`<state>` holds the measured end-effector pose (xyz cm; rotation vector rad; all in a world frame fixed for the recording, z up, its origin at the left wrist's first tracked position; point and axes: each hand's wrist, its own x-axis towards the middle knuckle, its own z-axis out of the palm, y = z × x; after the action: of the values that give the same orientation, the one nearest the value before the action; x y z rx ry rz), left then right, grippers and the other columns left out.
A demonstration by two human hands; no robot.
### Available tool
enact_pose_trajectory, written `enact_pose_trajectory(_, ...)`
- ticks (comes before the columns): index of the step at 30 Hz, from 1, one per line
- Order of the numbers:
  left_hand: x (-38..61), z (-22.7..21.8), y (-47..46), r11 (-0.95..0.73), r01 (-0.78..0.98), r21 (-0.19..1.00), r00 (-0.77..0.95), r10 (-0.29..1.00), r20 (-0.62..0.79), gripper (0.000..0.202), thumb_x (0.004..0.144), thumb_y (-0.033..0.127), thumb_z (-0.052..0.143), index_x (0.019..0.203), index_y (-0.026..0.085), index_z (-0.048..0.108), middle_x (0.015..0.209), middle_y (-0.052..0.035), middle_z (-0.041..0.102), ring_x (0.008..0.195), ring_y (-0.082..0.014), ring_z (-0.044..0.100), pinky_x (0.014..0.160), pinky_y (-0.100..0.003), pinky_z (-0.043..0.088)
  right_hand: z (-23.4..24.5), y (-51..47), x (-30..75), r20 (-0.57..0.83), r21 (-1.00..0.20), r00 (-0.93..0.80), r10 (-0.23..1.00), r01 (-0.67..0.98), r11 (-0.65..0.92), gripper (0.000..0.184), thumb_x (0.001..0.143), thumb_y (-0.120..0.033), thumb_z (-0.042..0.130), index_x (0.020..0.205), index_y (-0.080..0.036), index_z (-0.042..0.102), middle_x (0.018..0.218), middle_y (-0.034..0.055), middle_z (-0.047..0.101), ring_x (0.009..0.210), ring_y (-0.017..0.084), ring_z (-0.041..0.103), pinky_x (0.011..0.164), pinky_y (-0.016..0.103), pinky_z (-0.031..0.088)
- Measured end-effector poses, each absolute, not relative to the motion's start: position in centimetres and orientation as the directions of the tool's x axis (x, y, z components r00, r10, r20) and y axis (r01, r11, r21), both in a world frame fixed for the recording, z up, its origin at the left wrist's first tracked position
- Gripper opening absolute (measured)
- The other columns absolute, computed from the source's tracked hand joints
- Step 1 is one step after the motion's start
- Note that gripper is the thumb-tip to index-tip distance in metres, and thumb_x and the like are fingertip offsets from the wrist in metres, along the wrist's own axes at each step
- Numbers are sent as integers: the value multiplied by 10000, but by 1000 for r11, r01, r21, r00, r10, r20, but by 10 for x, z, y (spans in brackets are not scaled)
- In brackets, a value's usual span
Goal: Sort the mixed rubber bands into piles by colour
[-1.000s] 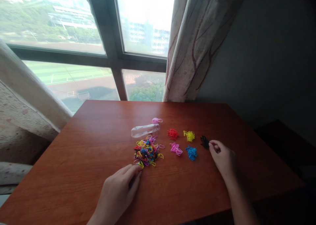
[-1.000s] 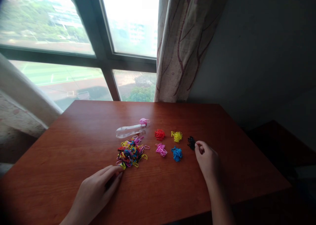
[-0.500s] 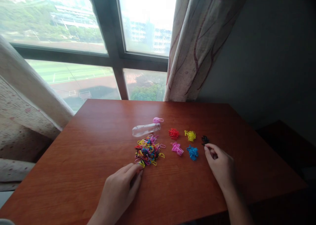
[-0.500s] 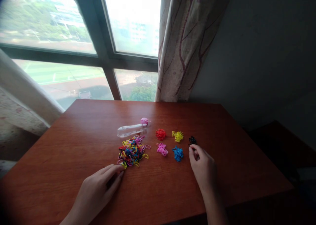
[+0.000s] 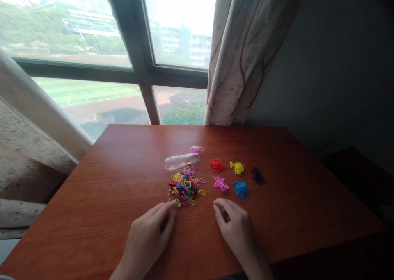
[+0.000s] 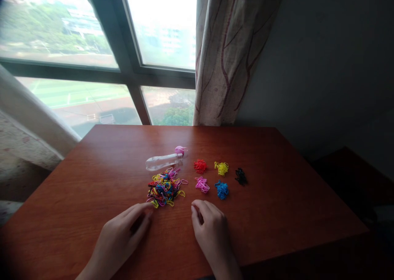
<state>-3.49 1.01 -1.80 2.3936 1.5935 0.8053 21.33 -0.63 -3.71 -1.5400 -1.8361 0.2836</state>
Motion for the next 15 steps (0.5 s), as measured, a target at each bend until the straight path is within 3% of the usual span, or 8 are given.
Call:
enact_pose_trajectory(5,-33,-17,11,-344,865,366,202,906,373,222,928,316,471,1019,249,663,939,2,785,762,-172,753,592,-219,557,-39,-6,210,348,-593,-62,935,759,271,202,959,-225,482,904,-218,677,777,29,695,667,162,662,645,246,499)
enact_pose_trajectory(15,-34,-17,10,-412,844,343,291,889,354,219,953,311,459,1034,252,653,950,9,776,782,-162,745,627,-225,550,-37,-6,210,324,-616,-58,944,745,256,188,946,-201,488,900,-223,670,784,21,695,683,165,656,656,254,478)
